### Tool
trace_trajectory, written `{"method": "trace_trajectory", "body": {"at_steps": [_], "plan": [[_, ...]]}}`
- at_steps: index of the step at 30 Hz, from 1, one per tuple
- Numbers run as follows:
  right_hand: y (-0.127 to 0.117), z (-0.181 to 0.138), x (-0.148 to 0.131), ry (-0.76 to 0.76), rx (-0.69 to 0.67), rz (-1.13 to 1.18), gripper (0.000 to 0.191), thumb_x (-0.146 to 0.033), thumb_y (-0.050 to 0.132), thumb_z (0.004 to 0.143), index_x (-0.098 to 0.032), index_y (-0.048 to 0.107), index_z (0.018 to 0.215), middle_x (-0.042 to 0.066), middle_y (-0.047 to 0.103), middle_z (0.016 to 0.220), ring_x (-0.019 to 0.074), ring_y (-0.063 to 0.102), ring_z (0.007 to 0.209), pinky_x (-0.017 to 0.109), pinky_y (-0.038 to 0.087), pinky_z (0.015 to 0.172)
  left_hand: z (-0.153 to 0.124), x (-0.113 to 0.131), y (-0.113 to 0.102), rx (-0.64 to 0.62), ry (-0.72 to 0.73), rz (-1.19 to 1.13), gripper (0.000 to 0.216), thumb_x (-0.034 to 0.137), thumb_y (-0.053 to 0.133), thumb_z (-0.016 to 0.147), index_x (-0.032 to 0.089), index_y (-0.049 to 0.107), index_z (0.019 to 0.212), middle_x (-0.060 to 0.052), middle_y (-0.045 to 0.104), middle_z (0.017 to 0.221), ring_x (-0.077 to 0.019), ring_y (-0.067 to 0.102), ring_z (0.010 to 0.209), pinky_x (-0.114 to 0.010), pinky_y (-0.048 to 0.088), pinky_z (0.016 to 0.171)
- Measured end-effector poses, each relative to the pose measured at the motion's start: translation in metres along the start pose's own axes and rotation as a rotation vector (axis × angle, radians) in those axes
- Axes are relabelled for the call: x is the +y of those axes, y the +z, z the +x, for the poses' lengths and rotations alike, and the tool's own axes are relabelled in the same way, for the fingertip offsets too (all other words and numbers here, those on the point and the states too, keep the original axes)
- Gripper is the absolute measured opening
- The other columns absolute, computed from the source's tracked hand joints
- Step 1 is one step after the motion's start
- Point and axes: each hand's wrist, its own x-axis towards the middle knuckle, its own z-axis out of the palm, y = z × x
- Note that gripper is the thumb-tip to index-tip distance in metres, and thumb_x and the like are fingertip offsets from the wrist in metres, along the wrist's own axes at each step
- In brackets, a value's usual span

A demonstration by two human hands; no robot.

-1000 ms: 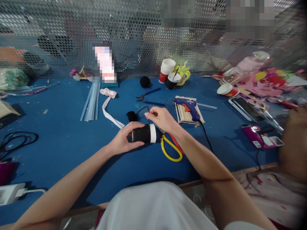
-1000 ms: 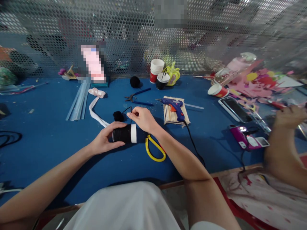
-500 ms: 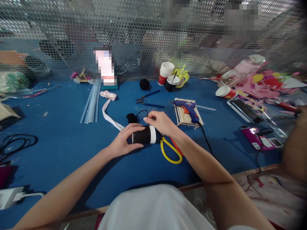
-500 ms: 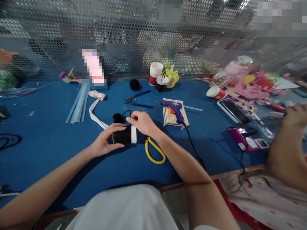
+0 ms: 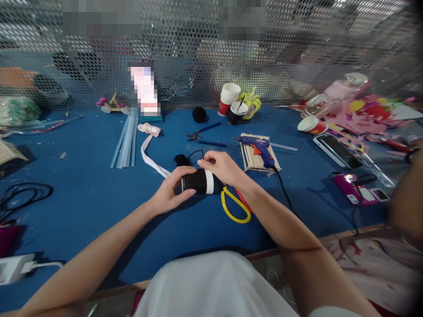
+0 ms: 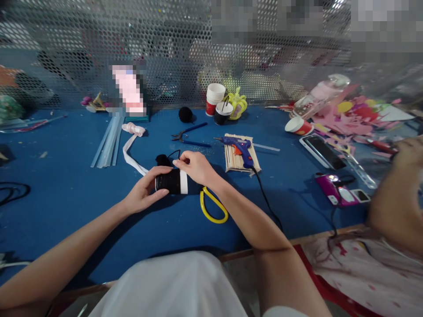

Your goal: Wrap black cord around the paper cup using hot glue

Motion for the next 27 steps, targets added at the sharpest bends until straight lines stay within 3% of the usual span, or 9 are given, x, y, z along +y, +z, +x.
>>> {"method": "trace_trajectory", "body": {"at_steps": [3, 14, 27], "plan": [[-0.0015, -0.0012, -0.0016, -0.009, -0.002, 0.005, 0.025, -0.038, 0.053, 0.078, -0.016, 0.051, 0.065, -0.004, 0.044, 0.057, 0.0078, 0.037, 0.054, 0.024, 0.029, 0.054, 0.0, -0.0002, 0.0012, 0.002, -0.058, -0.064, 0.054, 0.025, 0.058, 0.08, 0.021, 0.036, 0.129, -0.012, 0.046, 0.125, -0.0246, 0.046, 0.116, -0.042, 0.041, 0.097], [-0.0036, -0.0014, 0.0006, -0.028, 0.008, 0.049, 0.026, -0.04, 0.054, 0.077, -0.016, 0.053, 0.068, -0.001, 0.051, 0.062, 0.009, 0.043, 0.058, 0.024, 0.032, 0.056, -0.0009, -0.0047, -0.0007, -0.02, 0.011, -0.019, 0.053, 0.021, 0.063, 0.075, 0.023, 0.043, 0.124, -0.011, 0.048, 0.122, -0.0245, 0.046, 0.116, -0.042, 0.04, 0.098], [-0.0053, -0.0028, -0.0031, -0.027, -0.006, 0.022, 0.027, -0.041, 0.054, 0.077, -0.016, 0.052, 0.066, -0.002, 0.049, 0.061, 0.0094, 0.041, 0.058, 0.025, 0.032, 0.057, 0.0002, -0.0074, 0.0001, -0.022, -0.012, -0.172, 0.042, 0.02, 0.063, 0.076, 0.023, 0.05, 0.116, -0.012, 0.043, 0.125, -0.0257, 0.041, 0.121, -0.04, 0.044, 0.092]]}}
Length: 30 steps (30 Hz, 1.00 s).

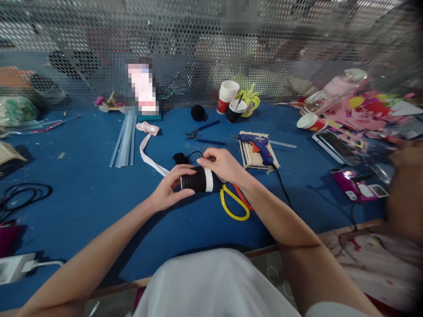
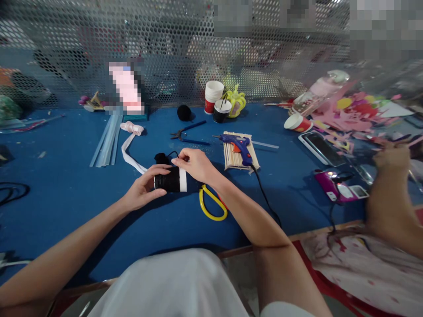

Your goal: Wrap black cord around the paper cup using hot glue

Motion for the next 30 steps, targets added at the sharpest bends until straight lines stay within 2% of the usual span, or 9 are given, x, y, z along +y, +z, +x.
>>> {"method": "trace_trajectory", "body": {"at_steps": [3, 9, 14, 24, 28, 30], "plan": [[0.0004, -0.0003, -0.0009, 0.005, -0.004, 0.0, 0.026, -0.04, 0.054, 0.077, -0.016, 0.053, 0.067, -0.001, 0.052, 0.063, 0.0098, 0.043, 0.059, 0.025, 0.032, 0.057, 0.0001, 0.0014, 0.0005, 0.02, 0.002, 0.006, 0.038, 0.021, 0.06, 0.078, 0.022, 0.05, 0.115, -0.011, 0.044, 0.124, -0.0248, 0.042, 0.12, -0.039, 0.043, 0.092], [0.0009, -0.0002, 0.0006, 0.017, -0.004, -0.004, 0.025, -0.039, 0.055, 0.076, -0.016, 0.055, 0.068, -0.001, 0.054, 0.064, 0.0094, 0.044, 0.058, 0.025, 0.032, 0.058, 0.0013, 0.0043, 0.0028, 0.022, -0.087, -0.02, 0.056, 0.022, 0.063, 0.076, 0.022, 0.039, 0.127, -0.01, 0.048, 0.12, -0.0222, 0.05, 0.109, -0.039, 0.043, 0.093], [0.0008, 0.0003, 0.0025, 0.028, -0.007, 0.001, 0.026, -0.04, 0.055, 0.076, -0.016, 0.055, 0.068, -0.001, 0.053, 0.063, 0.0095, 0.044, 0.058, 0.025, 0.033, 0.057, -0.0001, -0.0003, 0.0033, 0.018, -0.005, 0.003, 0.054, 0.019, 0.066, 0.073, 0.022, 0.044, 0.123, -0.011, 0.045, 0.124, -0.0242, 0.043, 0.119, -0.043, 0.036, 0.101], [-0.0017, 0.0001, 0.0015, 0.006, -0.015, -0.015, 0.026, -0.04, 0.054, 0.076, -0.015, 0.055, 0.068, 0.0, 0.055, 0.064, 0.0101, 0.046, 0.059, 0.025, 0.034, 0.056, 0.0017, 0.0018, 0.0029, -0.01, 0.028, 0.035, 0.05, 0.02, 0.065, 0.074, 0.021, 0.045, 0.12, -0.013, 0.045, 0.126, -0.026, 0.042, 0.122, -0.046, 0.035, 0.102], [-0.0008, 0.0018, 0.0026, 0.016, -0.019, -0.01, 0.028, -0.041, 0.055, 0.076, -0.015, 0.055, 0.067, 0.0, 0.055, 0.063, 0.0102, 0.047, 0.059, 0.025, 0.034, 0.057, 0.0009, 0.0037, 0.0038, 0.001, 0.01, 0.044, 0.049, 0.019, 0.065, 0.074, 0.021, 0.045, 0.119, -0.011, 0.045, 0.123, -0.0242, 0.044, 0.119, -0.042, 0.037, 0.1], [-0.0007, 0.0033, 0.0029, 0.005, 0.011, 0.034, 0.031, -0.045, 0.053, 0.078, -0.015, 0.056, 0.07, 0.001, 0.058, 0.067, 0.0111, 0.05, 0.062, 0.025, 0.037, 0.059, 0.0003, 0.0044, 0.0049, 0.012, -0.034, 0.034, 0.05, 0.021, 0.065, 0.074, 0.021, 0.044, 0.119, -0.01, 0.048, 0.119, -0.0223, 0.05, 0.111, -0.04, 0.041, 0.096]]}}
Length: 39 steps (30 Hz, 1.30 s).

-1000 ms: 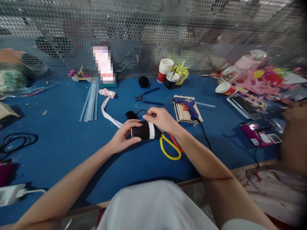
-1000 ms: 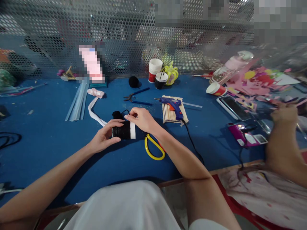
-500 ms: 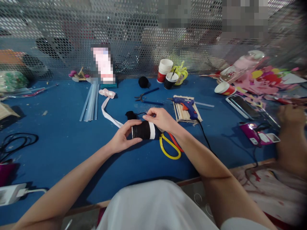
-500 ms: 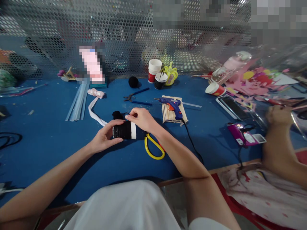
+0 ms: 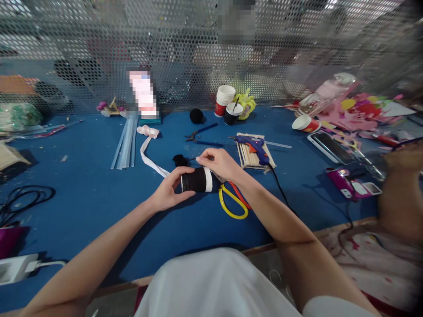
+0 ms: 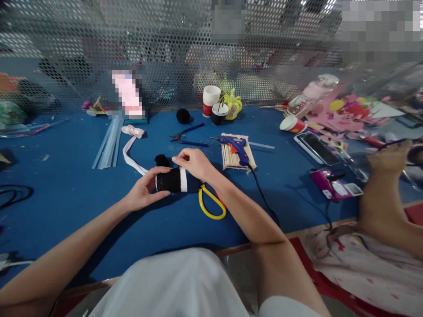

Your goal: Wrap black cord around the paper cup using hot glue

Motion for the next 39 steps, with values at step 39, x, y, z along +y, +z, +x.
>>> {"method": "trace_trajectory", "body": {"at_steps": [39], "plan": [[0.008, -0.066, -0.026, -0.336, -0.121, -0.238, 0.035, -0.036, 0.041, 0.089, -0.02, 0.05, 0.12, 0.008, 0.055, 0.125, 0.0191, 0.04, 0.124, 0.04, 0.034, 0.101, 0.001, -0.004, 0.0, -0.027, 0.113, 0.261, 0.063, 0.02, 0.062, 0.074, 0.023, 0.036, 0.131, -0.011, 0.048, 0.122, -0.0248, 0.047, 0.113, -0.044, 0.039, 0.097]]}}
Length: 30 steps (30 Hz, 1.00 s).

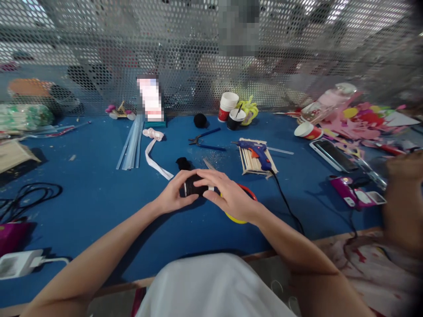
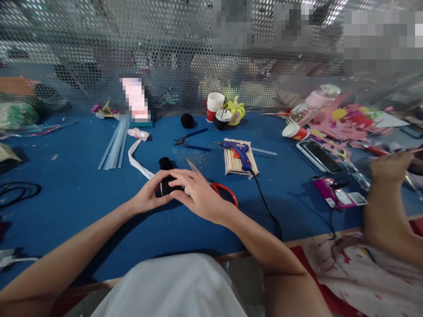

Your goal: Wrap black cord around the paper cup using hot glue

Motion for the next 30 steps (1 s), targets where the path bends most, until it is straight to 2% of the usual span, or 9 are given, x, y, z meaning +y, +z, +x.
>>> {"method": "trace_trajectory", "body": {"at_steps": [3, 6, 9, 11, 15, 18, 23, 27, 30], "plan": [[-0.021, -0.005, 0.001, 0.086, 0.137, 0.091, 0.029, -0.035, 0.043, 0.088, -0.021, 0.056, 0.11, 0.006, 0.065, 0.105, 0.0169, 0.059, 0.1, 0.034, 0.046, 0.087, 0.001, 0.002, -0.001, 0.006, -0.035, 0.026, 0.056, 0.021, 0.062, 0.074, 0.023, 0.042, 0.126, -0.011, 0.05, 0.117, -0.0244, 0.049, 0.109, -0.043, 0.041, 0.095], [-0.053, -0.012, 0.017, 0.335, 0.418, 0.013, 0.027, -0.041, 0.047, 0.085, -0.018, 0.062, 0.084, 0.004, 0.066, 0.07, 0.0149, 0.061, 0.062, 0.029, 0.049, 0.061, 0.0, 0.004, -0.001, 0.007, -0.069, 0.037, 0.053, 0.022, 0.061, 0.075, 0.022, 0.043, 0.125, -0.012, 0.048, 0.119, -0.0249, 0.049, 0.11, -0.042, 0.042, 0.093], [-0.082, -0.02, 0.046, 0.5, 0.669, -0.266, 0.027, -0.04, 0.047, 0.083, -0.018, 0.062, 0.083, 0.005, 0.065, 0.069, 0.0157, 0.06, 0.06, 0.029, 0.046, 0.06, 0.0, 0.005, -0.001, 0.014, -0.073, 0.042, 0.053, 0.022, 0.062, 0.074, 0.022, 0.043, 0.124, -0.011, 0.049, 0.117, -0.0246, 0.049, 0.109, -0.041, 0.044, 0.092], [-0.095, -0.026, 0.067, 0.585, 0.628, -0.5, 0.024, -0.035, 0.051, 0.08, -0.017, 0.063, 0.087, 0.007, 0.067, 0.078, 0.0192, 0.062, 0.072, 0.031, 0.045, 0.067, 0.0, 0.004, -0.001, 0.022, -0.078, 0.048, 0.053, 0.022, 0.061, 0.074, 0.022, 0.043, 0.124, -0.011, 0.049, 0.117, -0.0242, 0.049, 0.108, -0.04, 0.045, 0.09], [-0.099, -0.031, 0.1, 0.706, 0.214, -0.688, 0.028, -0.035, 0.046, 0.079, -0.013, 0.063, 0.082, 0.011, 0.065, 0.076, 0.0224, 0.06, 0.071, 0.032, 0.042, 0.064, 0.001, 0.003, -0.001, 0.055, -0.107, 0.051, 0.05, 0.023, 0.061, 0.075, 0.022, 0.042, 0.122, -0.01, 0.048, 0.115, -0.0226, 0.052, 0.104, -0.036, 0.049, 0.084], [-0.092, -0.027, 0.116, 0.732, 0.097, -0.768, 0.029, -0.032, 0.045, 0.079, -0.009, 0.063, 0.083, 0.015, 0.064, 0.08, 0.0253, 0.06, 0.079, 0.032, 0.042, 0.068, 0.0, 0.002, -0.002, 0.065, -0.107, 0.085, 0.05, 0.024, 0.061, 0.074, 0.022, 0.041, 0.12, -0.01, 0.049, 0.113, -0.0226, 0.053, 0.103, -0.038, 0.048, 0.085], [-0.083, -0.021, 0.128, 0.782, 0.24, -0.727, 0.031, -0.025, 0.046, 0.076, -0.005, 0.062, 0.093, 0.021, 0.063, 0.093, 0.0293, 0.058, 0.093, 0.035, 0.042, 0.077, 0.0, 0.002, -0.004, 0.057, -0.045, 0.15, 0.052, 0.022, 0.062, 0.073, 0.022, 0.04, 0.12, -0.011, 0.048, 0.117, -0.0247, 0.049, 0.111, -0.042, 0.044, 0.092], [-0.084, -0.024, 0.128, 0.833, 0.477, -0.531, 0.042, -0.028, 0.055, 0.071, -0.007, 0.054, 0.108, 0.017, 0.063, 0.095, 0.0263, 0.06, 0.086, 0.035, 0.044, 0.075, 0.001, 0.002, -0.006, 0.058, -0.04, 0.137, 0.052, 0.021, 0.062, 0.073, 0.022, 0.041, 0.12, -0.011, 0.048, 0.119, -0.0254, 0.047, 0.114, -0.042, 0.043, 0.093], [-0.087, -0.025, 0.114, 0.763, 0.636, -0.339, 0.043, -0.028, 0.062, 0.065, -0.01, 0.055, 0.104, 0.012, 0.064, 0.092, 0.0211, 0.06, 0.078, 0.032, 0.045, 0.069, 0.002, 0.003, -0.006, 0.068, -0.114, 0.035, 0.052, 0.021, 0.062, 0.073, 0.022, 0.04, 0.121, -0.011, 0.047, 0.119, -0.024, 0.05, 0.108, -0.038, 0.047, 0.088]]}}
